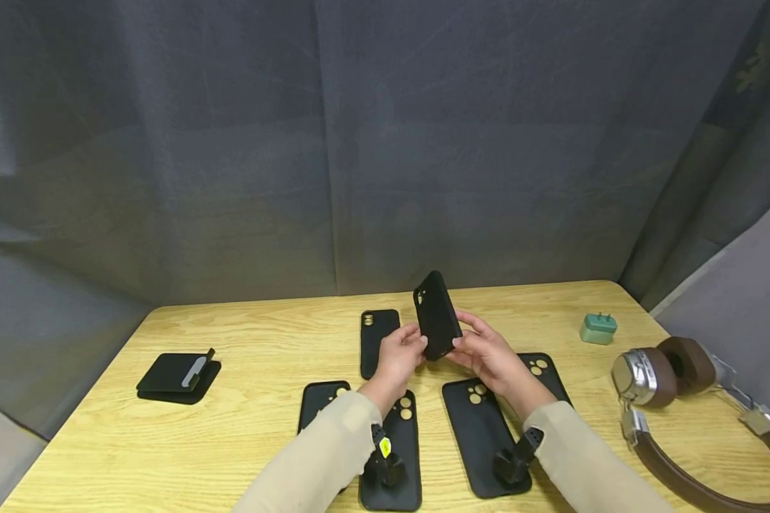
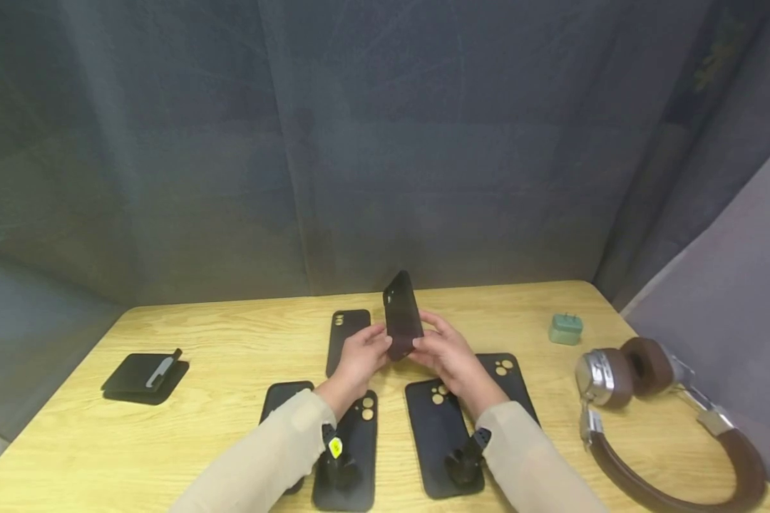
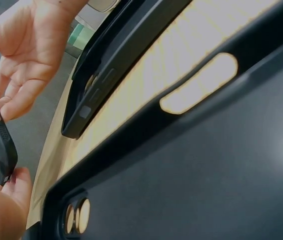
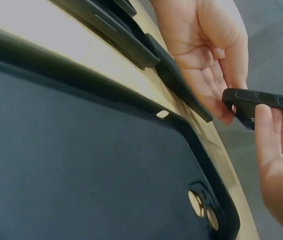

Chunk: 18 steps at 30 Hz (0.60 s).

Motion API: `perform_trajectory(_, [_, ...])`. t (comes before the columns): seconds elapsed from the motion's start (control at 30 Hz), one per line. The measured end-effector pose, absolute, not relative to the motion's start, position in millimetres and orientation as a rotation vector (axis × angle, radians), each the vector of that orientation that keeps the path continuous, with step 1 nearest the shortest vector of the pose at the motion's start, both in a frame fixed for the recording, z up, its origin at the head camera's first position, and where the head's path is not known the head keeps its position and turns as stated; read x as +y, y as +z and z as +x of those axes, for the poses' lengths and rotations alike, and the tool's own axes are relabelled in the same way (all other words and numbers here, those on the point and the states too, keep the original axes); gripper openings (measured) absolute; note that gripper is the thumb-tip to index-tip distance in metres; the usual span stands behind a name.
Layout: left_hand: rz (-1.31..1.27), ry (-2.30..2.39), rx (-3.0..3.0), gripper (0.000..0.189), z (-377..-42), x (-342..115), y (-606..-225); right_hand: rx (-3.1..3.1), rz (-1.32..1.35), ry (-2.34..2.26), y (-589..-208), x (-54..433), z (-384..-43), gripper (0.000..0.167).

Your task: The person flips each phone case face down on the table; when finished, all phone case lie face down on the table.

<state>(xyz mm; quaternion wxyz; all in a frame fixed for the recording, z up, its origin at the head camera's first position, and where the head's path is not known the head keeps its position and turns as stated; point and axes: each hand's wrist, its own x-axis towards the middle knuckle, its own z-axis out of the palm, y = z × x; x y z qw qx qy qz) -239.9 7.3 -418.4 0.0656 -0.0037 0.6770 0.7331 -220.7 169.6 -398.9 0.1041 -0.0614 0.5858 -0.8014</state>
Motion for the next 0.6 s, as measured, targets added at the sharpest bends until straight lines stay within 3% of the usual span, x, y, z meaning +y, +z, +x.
perform_trajectory(0.3, [-0.021, 2.277, 1.992, 0.042, -240.5, 3.8, -413.6, 1.722, -0.384, -2.360, -411.7, 184.0, -222.4, 0.063])
perform_trajectory(0.43, [-0.018, 2.277, 2.005, 0.043, -241.9, 2.1, -413.5, 1.930, -0.221, -2.244, -406.1, 184.8, -220.6, 0.073])
perform_trajectory(0.6, [0.019, 2.291, 2.003, 0.043, -242.4, 1.5, -413.8, 2.168, -0.103, -2.023, -401.5, 189.3, -219.1, 0.066])
